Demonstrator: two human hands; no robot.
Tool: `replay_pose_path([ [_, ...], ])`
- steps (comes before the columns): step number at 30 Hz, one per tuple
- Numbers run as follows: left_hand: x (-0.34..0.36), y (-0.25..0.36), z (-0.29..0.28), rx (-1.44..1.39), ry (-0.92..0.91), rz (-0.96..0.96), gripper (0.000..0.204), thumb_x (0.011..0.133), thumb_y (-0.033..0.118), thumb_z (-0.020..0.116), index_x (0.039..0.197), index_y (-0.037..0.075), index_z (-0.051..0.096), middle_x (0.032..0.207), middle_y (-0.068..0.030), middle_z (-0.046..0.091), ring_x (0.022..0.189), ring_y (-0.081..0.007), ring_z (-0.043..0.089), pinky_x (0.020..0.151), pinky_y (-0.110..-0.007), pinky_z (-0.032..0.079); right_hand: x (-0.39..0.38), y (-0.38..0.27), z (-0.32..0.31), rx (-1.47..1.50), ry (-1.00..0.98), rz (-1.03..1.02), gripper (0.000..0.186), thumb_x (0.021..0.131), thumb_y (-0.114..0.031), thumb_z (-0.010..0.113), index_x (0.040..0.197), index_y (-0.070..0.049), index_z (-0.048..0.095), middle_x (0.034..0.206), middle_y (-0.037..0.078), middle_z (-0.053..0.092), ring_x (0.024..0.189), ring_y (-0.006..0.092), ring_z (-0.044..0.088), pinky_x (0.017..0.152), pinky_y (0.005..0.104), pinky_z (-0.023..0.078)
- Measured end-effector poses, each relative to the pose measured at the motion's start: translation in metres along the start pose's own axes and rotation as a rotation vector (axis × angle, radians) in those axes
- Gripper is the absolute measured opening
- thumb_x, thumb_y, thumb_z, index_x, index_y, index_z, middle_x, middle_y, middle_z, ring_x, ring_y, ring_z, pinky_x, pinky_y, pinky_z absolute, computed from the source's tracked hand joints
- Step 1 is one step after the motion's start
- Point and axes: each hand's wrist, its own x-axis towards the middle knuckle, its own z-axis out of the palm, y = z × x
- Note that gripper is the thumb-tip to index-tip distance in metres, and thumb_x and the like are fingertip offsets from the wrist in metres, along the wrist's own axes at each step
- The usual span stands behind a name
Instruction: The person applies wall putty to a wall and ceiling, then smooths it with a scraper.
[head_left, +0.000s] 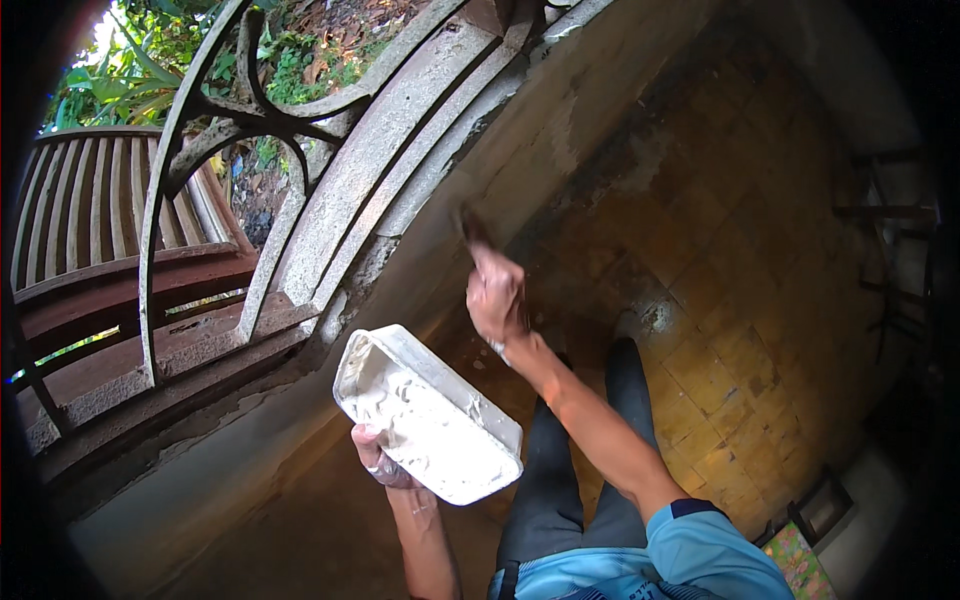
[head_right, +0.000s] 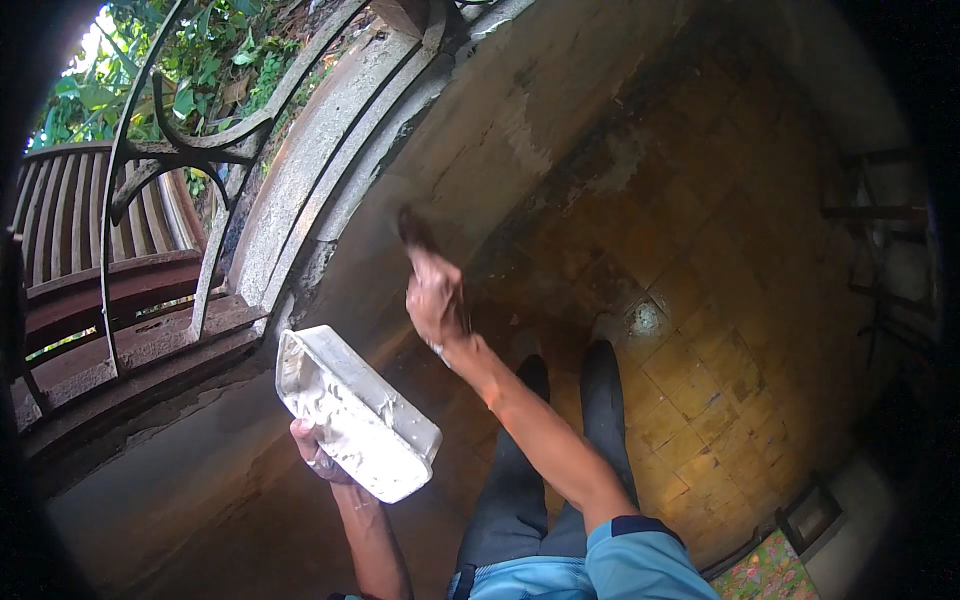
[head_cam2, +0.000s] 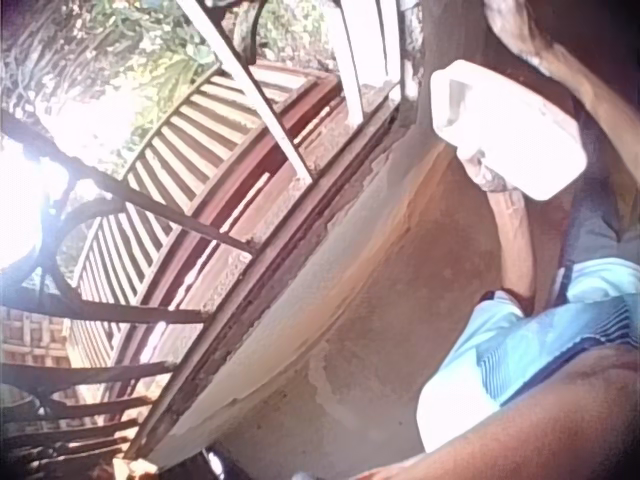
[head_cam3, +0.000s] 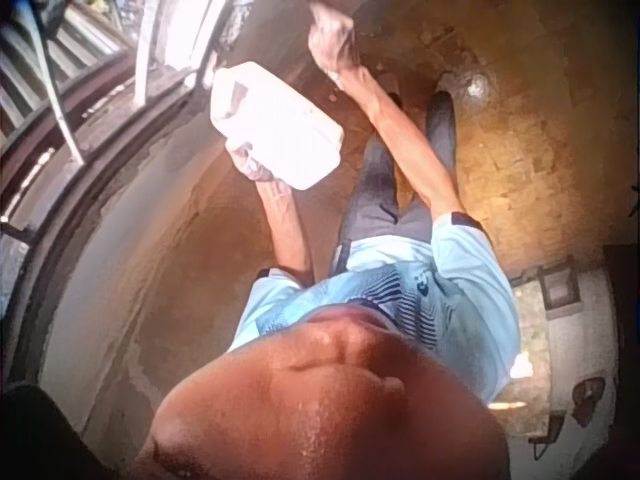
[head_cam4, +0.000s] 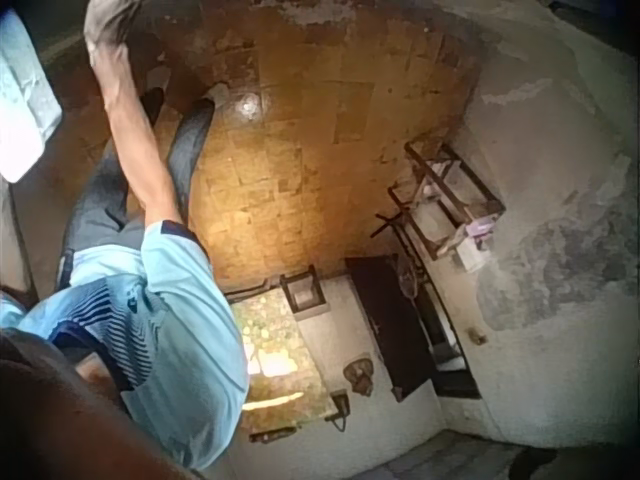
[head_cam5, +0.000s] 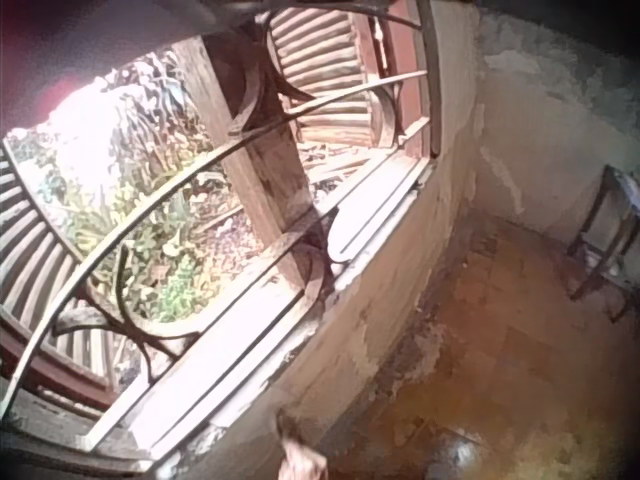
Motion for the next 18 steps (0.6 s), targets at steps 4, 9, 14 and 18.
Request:
replay_pose_path([
  [4, -0.001, -0.001, 0.004, -0.013, -0.020, -0.013, 0.065, 0.076, 0.025, 0.053, 0.133, -0.001, 0.036, 0.117, -0.0196, 0.056, 0.100, -0.0312, 0.062, 0.082, -0.044, 0.056, 0.013, 0.022, -0.022, -0.034, 0.268, -0.094, 0.043, 0.078, 0.009, 0.044, 0.121, 0.010, 0.052, 0.112, 0.029, 0.060, 0.099, 0.0372, 0.063, 0.085, 0.0363, 0.050],
  [9, -0.007, -0.004, 0.004, -0.010, -0.002, -0.017, 0.066, 0.076, 0.024, 0.053, 0.134, -0.001, 0.035, 0.119, -0.0199, 0.056, 0.101, -0.0317, 0.062, 0.084, -0.044, 0.055, 0.101, -0.003, -0.041, -0.129, 0.064, 0.382, 0.045, 0.080, 0.006, 0.046, 0.124, 0.012, 0.047, 0.114, 0.031, 0.057, 0.105, 0.0432, 0.057, 0.095, 0.0401, 0.045],
  [14, -0.016, -0.006, -0.005, 0.010, 0.018, -0.027, 0.066, 0.076, 0.023, 0.052, 0.134, -0.002, 0.035, 0.120, -0.0202, 0.055, 0.103, -0.0322, 0.061, 0.085, -0.044, 0.055, -0.023, 0.019, 0.036, -0.002, -0.041, 0.082, 0.064, 0.076, 0.012, 0.042, 0.138, 0.006, 0.032, 0.142, 0.026, 0.033, 0.132, 0.0342, 0.035, 0.110, 0.0368, 0.029],
  [18, -0.016, -0.010, -0.004, -0.001, 0.014, -0.010, 0.064, 0.076, 0.021, 0.052, 0.133, -0.003, 0.036, 0.120, -0.0203, 0.055, 0.103, -0.0320, 0.061, 0.085, -0.044, 0.054, -0.045, 0.028, -0.009, 0.038, 0.052, 0.211, 0.059, 0.074, 0.013, 0.040, 0.132, 0.009, 0.040, 0.132, 0.029, 0.045, 0.123, 0.0356, 0.047, 0.099, 0.0365, 0.041],
])
